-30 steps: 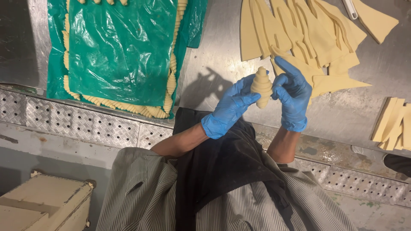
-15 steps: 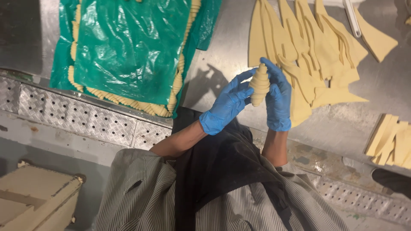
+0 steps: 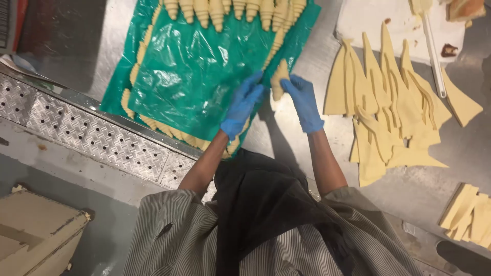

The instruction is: Rolling triangular pieces of dough into croissants and placing them on a tray.

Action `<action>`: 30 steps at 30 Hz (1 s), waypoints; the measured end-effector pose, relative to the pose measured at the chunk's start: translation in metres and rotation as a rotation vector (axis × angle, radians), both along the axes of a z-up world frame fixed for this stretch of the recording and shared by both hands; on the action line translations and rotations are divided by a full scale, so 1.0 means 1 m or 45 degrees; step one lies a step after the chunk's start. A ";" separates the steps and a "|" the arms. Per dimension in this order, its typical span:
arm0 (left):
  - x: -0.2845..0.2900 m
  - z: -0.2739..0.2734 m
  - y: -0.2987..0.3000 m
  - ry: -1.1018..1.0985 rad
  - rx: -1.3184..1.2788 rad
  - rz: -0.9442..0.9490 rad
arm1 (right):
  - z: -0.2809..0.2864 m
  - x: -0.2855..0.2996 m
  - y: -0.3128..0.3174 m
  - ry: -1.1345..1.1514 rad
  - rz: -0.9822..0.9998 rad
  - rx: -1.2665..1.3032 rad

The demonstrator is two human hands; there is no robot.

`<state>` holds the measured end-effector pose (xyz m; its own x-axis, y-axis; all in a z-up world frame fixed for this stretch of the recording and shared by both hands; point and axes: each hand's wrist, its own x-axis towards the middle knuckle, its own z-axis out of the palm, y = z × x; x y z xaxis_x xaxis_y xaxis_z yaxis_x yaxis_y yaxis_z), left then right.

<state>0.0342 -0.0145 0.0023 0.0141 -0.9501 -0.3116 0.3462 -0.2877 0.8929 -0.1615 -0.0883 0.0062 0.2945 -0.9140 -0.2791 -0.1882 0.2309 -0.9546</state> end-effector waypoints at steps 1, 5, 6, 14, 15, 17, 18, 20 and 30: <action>0.018 -0.003 -0.011 -0.002 0.002 0.000 | -0.008 0.020 -0.017 -0.002 0.000 0.002; 0.086 -0.030 -0.070 -1.091 -0.354 0.210 | -0.035 0.100 -0.082 0.044 -0.088 -0.249; 0.102 -0.040 -0.088 -1.417 -0.490 0.242 | -0.041 0.121 -0.097 0.127 -0.127 -0.271; 0.146 -0.093 -0.153 -1.868 -0.561 0.075 | -0.093 0.208 -0.139 0.178 -0.409 -0.581; 0.145 -0.100 -0.154 -1.904 -0.583 0.034 | -0.104 0.211 -0.140 0.143 -0.440 -0.620; 0.145 -0.106 -0.151 -1.886 -0.590 0.020 | -0.096 0.220 -0.137 0.271 -0.468 -0.629; 0.145 -0.109 -0.149 -1.870 -0.594 0.014 | -0.091 0.224 -0.135 0.397 -0.488 -0.639; 0.147 -0.115 -0.148 -1.827 -0.590 0.005 | -0.090 0.230 -0.133 0.379 -0.511 -0.619; 0.141 -0.069 -0.134 -1.581 -0.537 0.068 | -0.076 0.229 -0.126 0.476 -0.570 -0.839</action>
